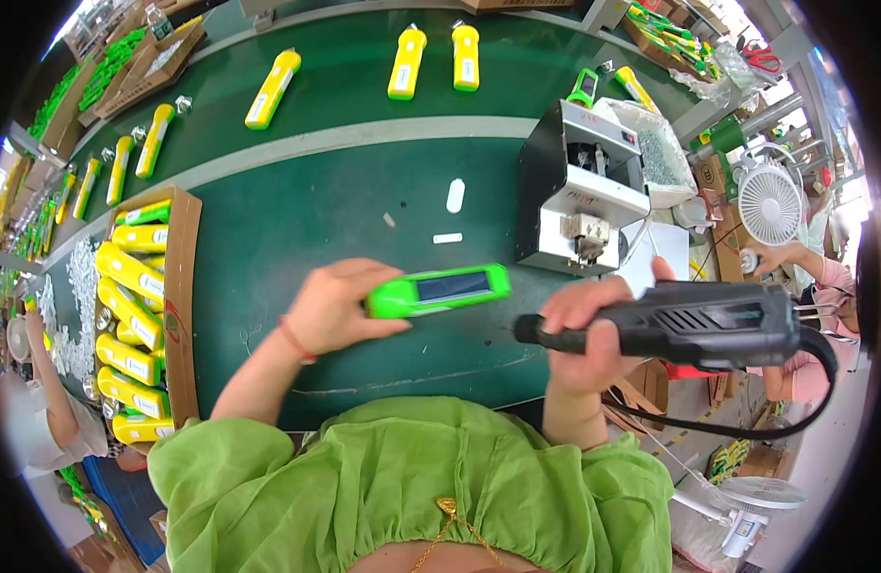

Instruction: Assembling solar-powered flashlights by attaching reflectors, panels, and using an electric screwdriver to secure them.

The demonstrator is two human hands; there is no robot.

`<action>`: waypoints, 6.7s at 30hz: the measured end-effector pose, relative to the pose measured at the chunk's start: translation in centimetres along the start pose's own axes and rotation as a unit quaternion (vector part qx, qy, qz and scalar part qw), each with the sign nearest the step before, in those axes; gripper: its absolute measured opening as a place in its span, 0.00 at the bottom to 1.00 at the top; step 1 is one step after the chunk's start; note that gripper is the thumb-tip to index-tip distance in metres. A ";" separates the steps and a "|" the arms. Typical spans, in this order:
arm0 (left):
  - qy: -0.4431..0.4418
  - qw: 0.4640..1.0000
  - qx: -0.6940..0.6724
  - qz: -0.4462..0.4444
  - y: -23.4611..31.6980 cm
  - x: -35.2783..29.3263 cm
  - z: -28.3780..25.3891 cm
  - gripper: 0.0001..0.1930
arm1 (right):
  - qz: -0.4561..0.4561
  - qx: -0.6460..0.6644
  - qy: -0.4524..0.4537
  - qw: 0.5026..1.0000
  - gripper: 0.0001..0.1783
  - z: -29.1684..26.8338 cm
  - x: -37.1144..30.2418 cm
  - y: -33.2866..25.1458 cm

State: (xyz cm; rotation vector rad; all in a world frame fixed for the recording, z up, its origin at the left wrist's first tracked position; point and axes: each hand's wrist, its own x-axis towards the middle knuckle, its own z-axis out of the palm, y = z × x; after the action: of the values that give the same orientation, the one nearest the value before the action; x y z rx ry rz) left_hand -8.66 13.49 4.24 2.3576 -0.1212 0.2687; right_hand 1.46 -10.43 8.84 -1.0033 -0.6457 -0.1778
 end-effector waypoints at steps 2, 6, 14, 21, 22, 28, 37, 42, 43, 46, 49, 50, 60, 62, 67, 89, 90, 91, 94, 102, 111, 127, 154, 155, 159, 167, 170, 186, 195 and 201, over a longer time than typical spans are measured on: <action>0.025 0.997 -0.012 -0.069 -1.2 0.1 -3.7 0.24 | 0.019 0.002 -0.002 1.000 0.43 -1.9 0.6 -1.5; 0.117 0.983 0.016 -0.144 -3.3 9.3 -3.8 0.21 | 0.030 -0.060 -0.001 0.998 0.42 -3.9 0.3 -0.7; 0.188 0.943 0.214 -0.174 -7.2 35.3 8.2 0.38 | 0.077 -0.137 -0.032 0.987 0.40 -7.0 -0.5 1.5; 0.071 0.873 0.349 -0.335 -11.8 39.7 5.0 0.38 | 0.078 -0.176 -0.016 0.981 0.37 -9.0 0.1 1.7; -0.013 0.855 0.360 -0.374 -11.8 39.8 4.8 0.38 | 0.078 -0.174 -0.016 0.982 0.37 -9.1 0.4 1.7; 0.046 0.889 0.211 -0.405 -14.6 33.6 1.1 0.39 | 0.068 -0.171 -0.047 0.982 0.37 -9.6 1.4 1.9; 0.071 0.890 0.332 -0.303 -12.9 10.3 -5.1 0.37 | 0.052 -0.127 -0.028 0.990 0.39 -9.5 0.3 0.6; 0.051 0.840 0.351 -0.410 -6.7 -2.5 -5.0 0.30 | 0.051 -0.175 0.022 0.983 0.42 -7.8 2.1 0.5; 0.084 0.832 0.388 -0.388 -6.6 -3.9 -4.1 0.29 | 0.044 -0.173 0.012 0.984 0.42 -8.2 2.4 0.6; 0.172 0.842 0.454 -0.234 -8.1 -5.8 -3.6 0.25 | 0.023 -0.175 -0.009 0.984 0.42 -9.7 3.7 1.0; -0.021 0.869 0.489 -0.076 -4.9 -3.5 -5.2 0.25 | 0.013 -0.099 -0.016 0.995 0.37 -9.9 3.9 0.6; -0.154 0.812 0.560 0.055 -5.0 -3.1 -5.8 0.25 | -0.001 -0.027 -0.012 1.000 0.37 -9.2 3.8 0.8; -0.313 0.755 0.564 0.117 -6.5 -1.0 -8.6 0.15 | 0.041 -0.138 0.019 0.989 0.39 -5.7 -2.8 3.6; -0.295 0.776 0.541 0.137 -5.9 -0.1 -8.6 0.14 | 0.014 -0.172 0.025 0.985 0.39 -6.3 -2.0 3.1; -0.127 0.942 0.281 0.133 0.9 3.0 -0.2 0.33 | -0.022 -0.134 0.023 0.990 0.37 -6.6 0.2 -0.3; 0.080 0.987 -0.031 0.136 7.5 5.3 13.9 0.07 | -0.027 -0.083 -0.005 0.996 0.38 -5.5 0.4 -1.9; 0.079 0.987 -0.032 0.136 7.4 5.3 13.9 0.07 | -0.023 -0.080 -0.003 0.997 0.38 -5.6 0.4 -2.0; 0.080 0.986 -0.045 0.136 7.3 5.4 13.9 0.08 | -0.020 -0.076 -0.002 0.997 0.38 -5.6 0.4 -2.0; 0.085 0.985 -0.064 0.134 7.2 5.5 14.0 0.08 | -0.030 -0.108 0.005 0.994 0.38 -5.7 0.2 -1.9; 0.108 0.984 -0.093 0.111 6.8 5.8 14.1 0.10 | -0.057 0.003 -0.006 0.998 0.37 -4.8 0.8 -1.9; 0.116 0.983 -0.078 0.120 6.5 6.1 14.2 0.11 | -0.047 0.000 0.017 0.999 0.38 -4.8 0.6 -1.5; 0.133 0.979 -0.080 0.134 6.1 6.2 14.7 0.13 | -0.016 -0.097 0.024 0.995 0.39 -4.6 0.3 -1.4; 0.010 0.990 0.131 0.047 5.3 5.5 13.0 0.25 | -0.039 -0.197 0.023 0.979 0.36 -5.2 2.1 2.6; 0.006 0.990 0.137 0.046 5.4 5.5 12.9 0.25 | -0.036 -0.199 0.016 0.979 0.37 -5.3 2.0 2.8; 0.007 0.989 0.138 0.046 5.5 5.5 12.8 0.25 | -0.024 -0.195 0.011 0.981 0.37 -5.4 1.8 3.7; 0.008 0.991 0.125 0.047 5.5 5.6 13.0 0.23 | -0.015 -0.228 0.033 0.973 0.31 -4.9 0.2 4.7; -0.005 0.990 0.134 0.047 5.6 5.8 12.8 0.23 | -0.055 -0.286 0.014 0.956 0.32 -5.8 -0.6 5.2; -0.049 0.982 0.154 0.093 5.3 5.7 12.7 0.26 | -0.047 -0.328 -0.066 0.941 0.38 -7.2 -0.1 3.6; -0.033 0.979 0.197 0.046 5.1 8.7 13.5 0.27 | -0.128 -0.200 0.031 0.971 0.37 -7.5 8.4 2.3; -0.064 0.971 0.230 0.036 5.5 7.4 10.5 0.31 | -0.088 -0.202 -0.045 0.974 0.37 -6.9 7.8 2.4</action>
State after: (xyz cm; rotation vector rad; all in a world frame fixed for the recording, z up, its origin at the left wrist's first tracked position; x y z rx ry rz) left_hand -0.70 2.14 2.33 2.8359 -0.2281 0.1944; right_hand 11.62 -13.70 9.01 -1.3515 -0.8002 -0.4341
